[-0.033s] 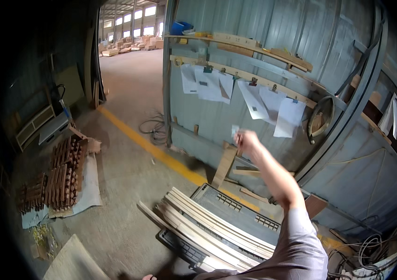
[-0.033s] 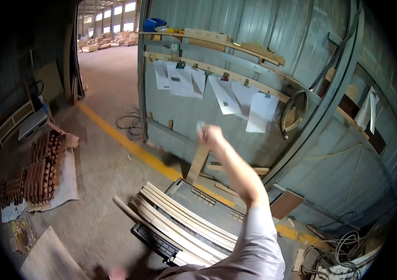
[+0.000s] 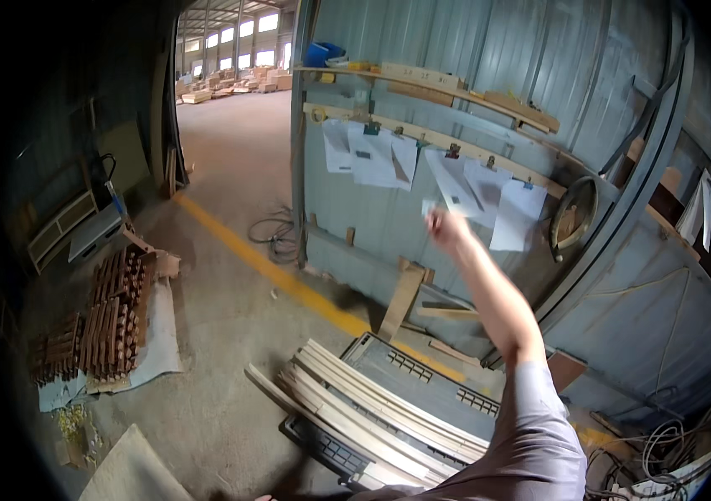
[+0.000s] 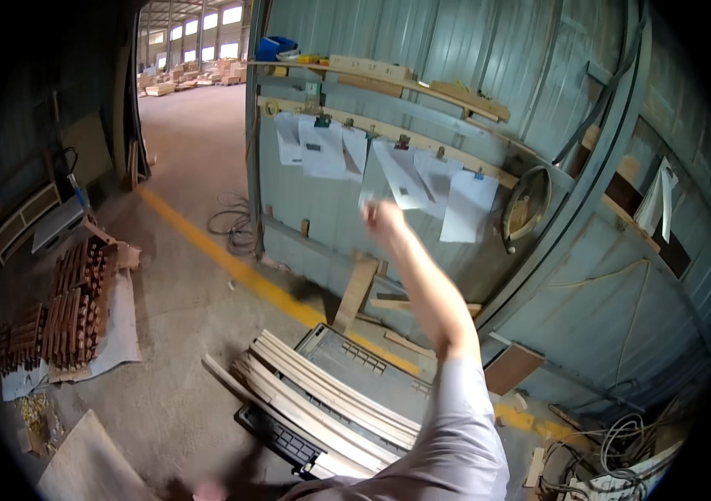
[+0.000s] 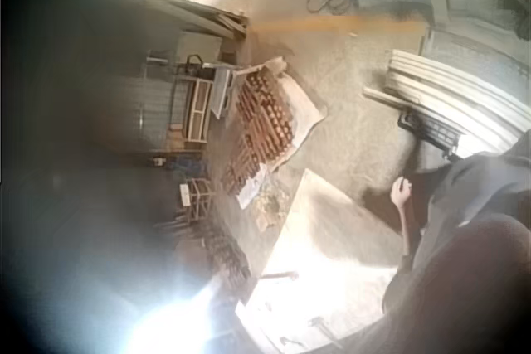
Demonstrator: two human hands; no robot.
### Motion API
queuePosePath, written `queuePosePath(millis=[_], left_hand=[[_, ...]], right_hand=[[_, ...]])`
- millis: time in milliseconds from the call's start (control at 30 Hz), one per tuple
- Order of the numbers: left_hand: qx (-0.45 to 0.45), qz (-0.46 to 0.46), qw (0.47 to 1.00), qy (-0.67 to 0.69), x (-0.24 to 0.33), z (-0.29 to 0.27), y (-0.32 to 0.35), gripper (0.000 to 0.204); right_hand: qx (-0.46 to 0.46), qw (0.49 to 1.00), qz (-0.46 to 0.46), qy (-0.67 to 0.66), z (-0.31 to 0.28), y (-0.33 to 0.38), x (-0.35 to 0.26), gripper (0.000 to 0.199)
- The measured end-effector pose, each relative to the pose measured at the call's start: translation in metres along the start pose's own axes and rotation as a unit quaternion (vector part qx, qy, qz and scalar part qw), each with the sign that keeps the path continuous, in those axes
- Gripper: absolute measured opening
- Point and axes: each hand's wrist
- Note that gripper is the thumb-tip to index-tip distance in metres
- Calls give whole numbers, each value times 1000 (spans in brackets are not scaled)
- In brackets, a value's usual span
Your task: The person moves around a workshop, handling small wooden pieces and wiping a workbench with a cloth. They then walk to a pile of debris on the floor, squat down, and gather the scattered material into a bundle by hand.
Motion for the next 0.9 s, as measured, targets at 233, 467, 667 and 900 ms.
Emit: queuePosePath(millis=[233,467,667,900], left_hand=[[9,-108,993,-52,77,-75,-34,25],[-66,-200,975,-65,61,-120,-142,32],[-124,0,990,70,-37,-177,-292,26],[-24,-199,909,366,-76,-237,-366,14]], right_hand=[[-124,960,-215,130,121,-74,-130,28],[-202,937,10,283,180,51,106,21],[-92,964,234,82,149,63,297,29],[-8,821,473,320,-10,250,552,23]])
Point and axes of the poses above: each hand's wrist, its own y-axis away from the middle knuckle, its own z-axis out of the palm, x = y × z, and after that the axes turned 8 degrees about -x, right-handed
